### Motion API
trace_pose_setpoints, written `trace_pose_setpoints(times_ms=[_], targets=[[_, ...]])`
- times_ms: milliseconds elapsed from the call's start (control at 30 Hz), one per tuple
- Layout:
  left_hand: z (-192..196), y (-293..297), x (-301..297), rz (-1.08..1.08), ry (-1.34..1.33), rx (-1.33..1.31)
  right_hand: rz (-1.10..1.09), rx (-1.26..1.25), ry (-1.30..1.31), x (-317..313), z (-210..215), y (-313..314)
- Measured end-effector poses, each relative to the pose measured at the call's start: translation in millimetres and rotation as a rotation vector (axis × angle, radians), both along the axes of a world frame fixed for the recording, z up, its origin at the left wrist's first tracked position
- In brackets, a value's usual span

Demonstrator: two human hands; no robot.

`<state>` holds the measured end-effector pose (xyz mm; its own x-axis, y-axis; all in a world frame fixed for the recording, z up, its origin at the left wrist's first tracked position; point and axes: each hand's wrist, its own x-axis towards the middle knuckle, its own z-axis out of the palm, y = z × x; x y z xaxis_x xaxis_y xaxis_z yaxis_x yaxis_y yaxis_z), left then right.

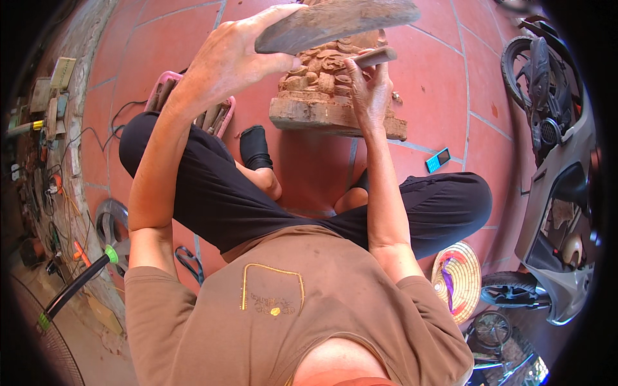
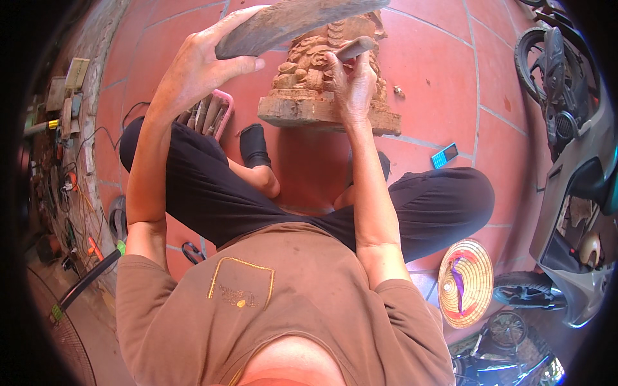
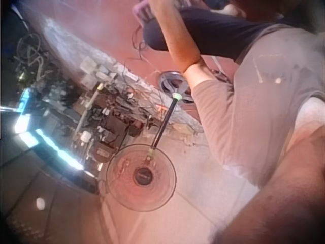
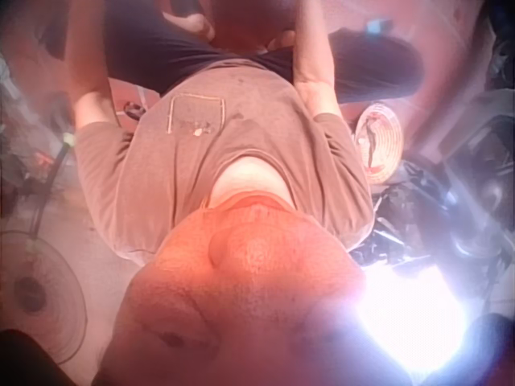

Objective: The person carves a wooden sculpture while sitting on the floor, using a chisel and mallet to shape details and later a rotary tool to refine the surface. The workpiece is held between the legs and rotated as needed.

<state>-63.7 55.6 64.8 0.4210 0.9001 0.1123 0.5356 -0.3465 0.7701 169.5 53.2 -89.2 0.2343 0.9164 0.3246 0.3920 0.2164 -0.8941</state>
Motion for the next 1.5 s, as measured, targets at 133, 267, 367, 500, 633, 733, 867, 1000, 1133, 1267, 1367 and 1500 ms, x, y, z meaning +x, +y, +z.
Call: trace_pose_setpoints(times_ms=[133,267,367,500,633,733,867,1000,1133,1267,1367,1500], targets=[[-0.1,-0.1,0.0,-0.008,-0.001,-0.001,0.007,0.024,0.211,4.2,-9.8,2.2],[-0.1,0.5,-1.1,-0.022,-0.014,0.003,-0.003,0.041,0.153,4.3,-15.7,2.9],[7.1,-1.9,3.9,-0.008,0.001,-0.023,0.009,-0.012,0.161,8.3,-17.4,3.2],[11.7,-3.9,4.5,0.013,0.047,-0.023,0.076,-0.13,0.174,11.0,-16.6,2.6],[7.4,-2.2,4.6,-0.008,0.052,-0.007,0.089,-0.135,0.127,12.2,-24.7,4.1],[9.2,-3.4,5.4,-0.005,0.049,-0.041,0.098,-0.099,0.069,5.9,-21.4,3.7],[9.7,-2.7,6.0,-0.008,0.049,-0.051,0.111,-0.088,-0.025,3.8,-17.0,0.5],[8.5,-2.7,5.6,-0.005,0.051,-0.062,0.158,-0.07,-0.144,8.4,-15.4,-1.7],[7.5,-2.8,5.5,-0.01,0.07,-0.058,0.25,-0.186,-0.135,15.7,-1.0,-16.6],[15.6,-6.0,6.5,-0.018,0.093,-0.08,0.357,-0.334,-0.169,23.1,13.2,-30.6],[14.4,-4.2,6.9,-0.023,0.097,-0.072,0.38,-0.255,-0.086,35.8,-3.5,-30.7],[-1.6,3.4,0.1,-0.061,0.05,0.018,0.3,-0.131,-0.097,30.4,-9.5,-11.9]])
